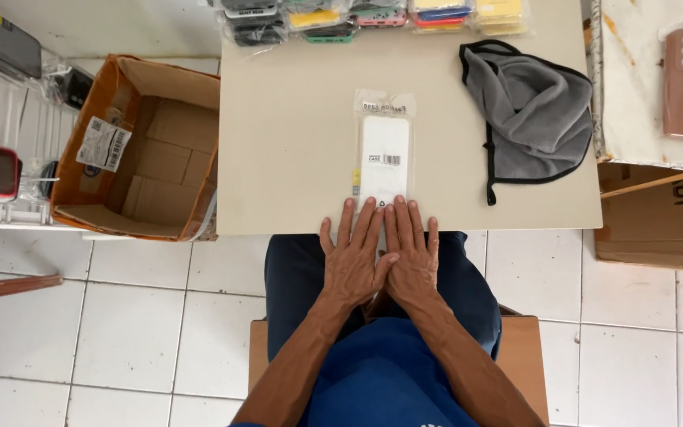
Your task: The person picks up several packaged phone cases one at a time and wipes their plastic packaging with a cloth before placing them back on the table.
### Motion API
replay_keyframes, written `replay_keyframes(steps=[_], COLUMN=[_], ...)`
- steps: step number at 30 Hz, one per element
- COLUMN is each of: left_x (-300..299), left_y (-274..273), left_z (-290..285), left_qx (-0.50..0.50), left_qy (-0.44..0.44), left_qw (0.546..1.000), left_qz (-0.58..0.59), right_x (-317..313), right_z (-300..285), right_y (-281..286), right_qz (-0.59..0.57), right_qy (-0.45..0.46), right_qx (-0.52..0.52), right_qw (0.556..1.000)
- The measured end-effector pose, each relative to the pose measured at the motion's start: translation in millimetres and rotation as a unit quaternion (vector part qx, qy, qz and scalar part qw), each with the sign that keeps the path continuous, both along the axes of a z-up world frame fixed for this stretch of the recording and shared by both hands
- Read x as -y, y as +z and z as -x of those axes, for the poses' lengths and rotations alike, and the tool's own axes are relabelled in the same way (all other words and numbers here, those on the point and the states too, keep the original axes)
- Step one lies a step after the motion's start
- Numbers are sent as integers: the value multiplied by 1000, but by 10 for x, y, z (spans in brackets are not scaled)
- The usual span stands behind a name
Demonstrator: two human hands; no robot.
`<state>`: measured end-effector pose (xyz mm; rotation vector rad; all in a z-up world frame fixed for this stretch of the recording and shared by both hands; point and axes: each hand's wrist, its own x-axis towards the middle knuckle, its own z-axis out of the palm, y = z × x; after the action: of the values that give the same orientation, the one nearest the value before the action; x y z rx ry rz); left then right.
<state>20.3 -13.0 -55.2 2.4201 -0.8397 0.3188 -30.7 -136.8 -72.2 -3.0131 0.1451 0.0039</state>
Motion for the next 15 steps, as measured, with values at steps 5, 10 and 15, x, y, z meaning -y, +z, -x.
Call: replay_keyframes(steps=[5, 10, 15], left_x=[-11, -35, -135], left_y=[-42, -6, 78], left_z=[-26, -9, -10], left_qx=[41, 20, -42], left_qy=[11, -3, -39], left_qw=[998, 1000, 997], left_qz=[-41, -18, 51], right_x=[38, 216, 402], right_z=[-35, -51, -107], right_y=[-93, 143, 650], right_qz=[61, -38, -337], right_qy=[9, 54, 63], right_qx=[-29, 8, 50], right_qw=[998, 998, 938])
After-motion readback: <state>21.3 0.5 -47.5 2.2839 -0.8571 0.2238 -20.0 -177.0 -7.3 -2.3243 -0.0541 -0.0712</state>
